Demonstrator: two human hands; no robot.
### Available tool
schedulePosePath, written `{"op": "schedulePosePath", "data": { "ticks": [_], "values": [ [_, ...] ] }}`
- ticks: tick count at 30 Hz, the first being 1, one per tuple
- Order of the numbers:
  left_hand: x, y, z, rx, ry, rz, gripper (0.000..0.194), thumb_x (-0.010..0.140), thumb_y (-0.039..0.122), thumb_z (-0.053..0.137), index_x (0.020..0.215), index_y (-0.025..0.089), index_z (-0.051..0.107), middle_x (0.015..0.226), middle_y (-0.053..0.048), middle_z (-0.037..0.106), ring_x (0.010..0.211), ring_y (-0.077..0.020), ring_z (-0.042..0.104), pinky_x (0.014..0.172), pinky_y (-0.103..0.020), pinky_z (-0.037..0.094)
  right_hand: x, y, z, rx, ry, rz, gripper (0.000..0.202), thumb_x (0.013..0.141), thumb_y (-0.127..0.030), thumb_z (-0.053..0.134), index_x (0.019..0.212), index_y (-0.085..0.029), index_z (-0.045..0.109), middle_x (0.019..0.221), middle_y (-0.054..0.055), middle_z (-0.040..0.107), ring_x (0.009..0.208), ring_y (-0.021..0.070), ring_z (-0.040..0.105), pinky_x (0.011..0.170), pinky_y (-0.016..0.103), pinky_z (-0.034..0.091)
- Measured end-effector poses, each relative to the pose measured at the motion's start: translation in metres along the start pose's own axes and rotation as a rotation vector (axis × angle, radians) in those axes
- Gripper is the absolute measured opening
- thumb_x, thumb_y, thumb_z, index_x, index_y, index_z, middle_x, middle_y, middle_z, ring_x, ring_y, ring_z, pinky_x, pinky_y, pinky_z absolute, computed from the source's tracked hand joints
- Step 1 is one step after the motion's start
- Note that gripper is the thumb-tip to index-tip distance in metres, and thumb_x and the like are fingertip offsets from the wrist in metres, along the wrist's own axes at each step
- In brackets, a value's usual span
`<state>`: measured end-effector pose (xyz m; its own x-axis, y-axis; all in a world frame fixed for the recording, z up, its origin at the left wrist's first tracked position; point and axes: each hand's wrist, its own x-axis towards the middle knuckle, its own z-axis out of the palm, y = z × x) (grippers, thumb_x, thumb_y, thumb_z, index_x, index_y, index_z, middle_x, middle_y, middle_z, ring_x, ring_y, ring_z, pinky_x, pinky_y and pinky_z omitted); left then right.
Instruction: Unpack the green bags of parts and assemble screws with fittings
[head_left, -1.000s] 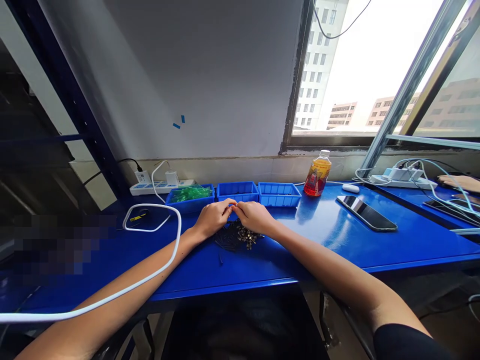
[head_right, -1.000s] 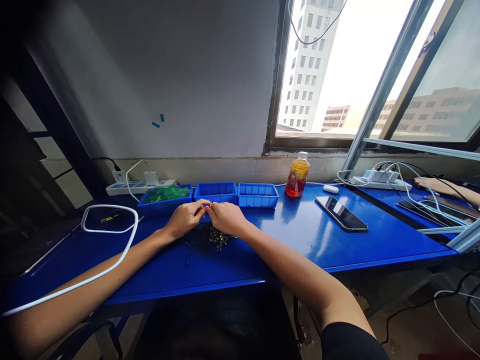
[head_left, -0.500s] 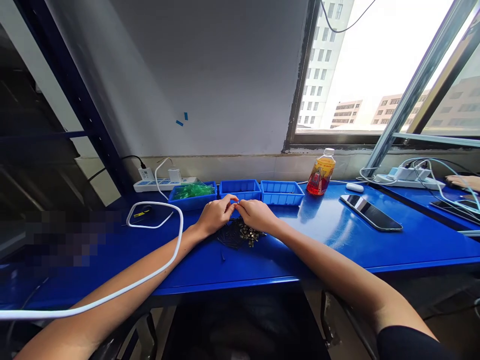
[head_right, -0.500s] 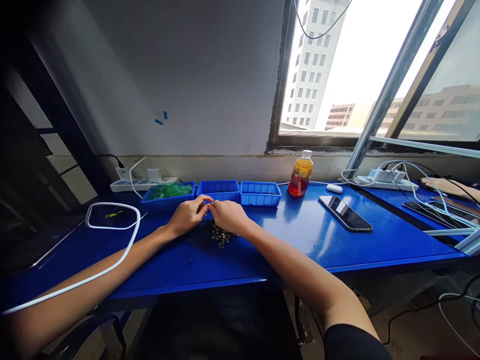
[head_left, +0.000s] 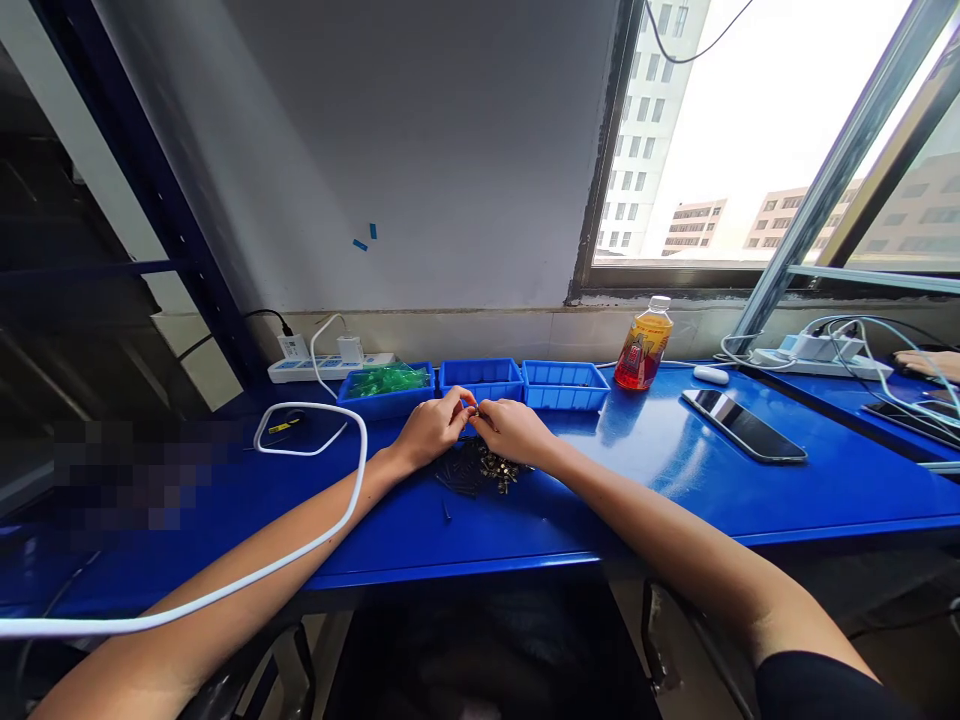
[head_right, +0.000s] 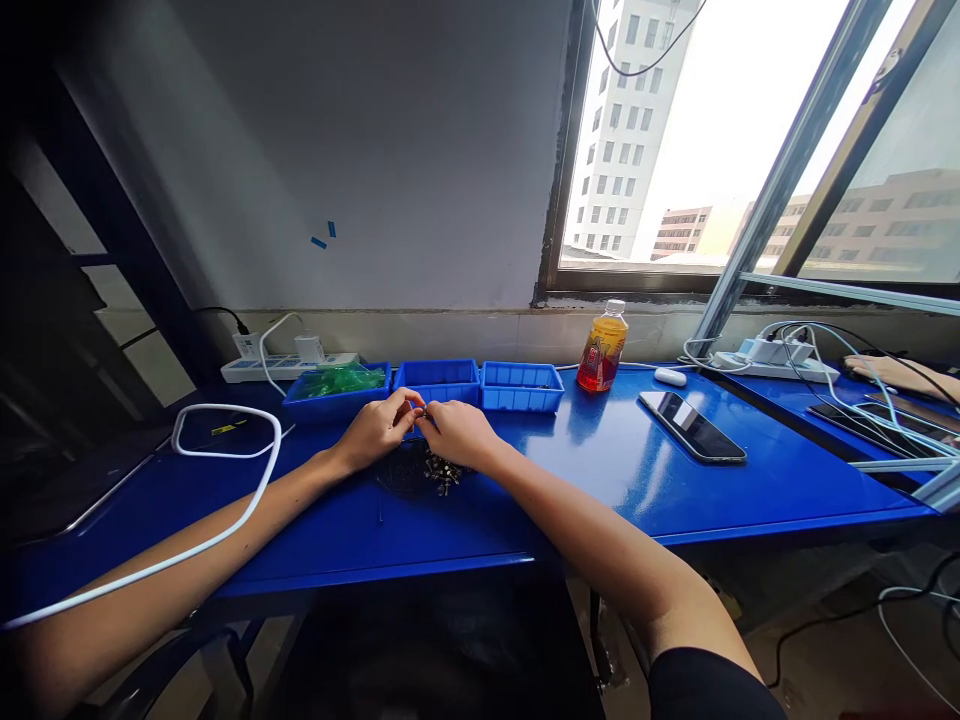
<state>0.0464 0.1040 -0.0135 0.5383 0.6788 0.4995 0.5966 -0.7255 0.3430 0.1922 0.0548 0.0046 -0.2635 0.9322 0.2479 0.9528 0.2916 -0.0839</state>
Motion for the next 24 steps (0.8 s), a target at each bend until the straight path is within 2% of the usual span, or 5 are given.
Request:
{"op": "schedulePosePath", "data": {
  "ticks": [9,24],
  "values": [
    [-0.0005,-0.0011,-0.0002,-0.059,0.017,-0.001,0.014,0.083,0.023,0.045,0.092,0.017,0.052,0.058,0.003,0.055,0.05,-0.0123,0.052,0.052,-0.022,0.035,0.0009,0.0005,0.0023,-0.02,-0.002,-0.013,0.031,0.095,-0.028,0.033,0.096,-0.014,0.061,0.094,0.009,0.069,0.086,0.0195,0.063,0.066,0.025,0.038],
    [-0.0003,0.0012,-0.0006,0.042,0.041,-0.025,0.016,0.083,0.027,0.046,0.092,0.018,0.055,0.06,0.002,0.06,0.053,-0.0141,0.057,0.052,-0.023,0.036,-0.0005,-0.0017,0.002,-0.028,0.046,0.059,0.03,0.093,-0.033,0.036,0.098,-0.017,0.061,0.092,0.008,0.069,0.088,0.0206,0.063,0.066,0.026,0.039]
  ]
}}
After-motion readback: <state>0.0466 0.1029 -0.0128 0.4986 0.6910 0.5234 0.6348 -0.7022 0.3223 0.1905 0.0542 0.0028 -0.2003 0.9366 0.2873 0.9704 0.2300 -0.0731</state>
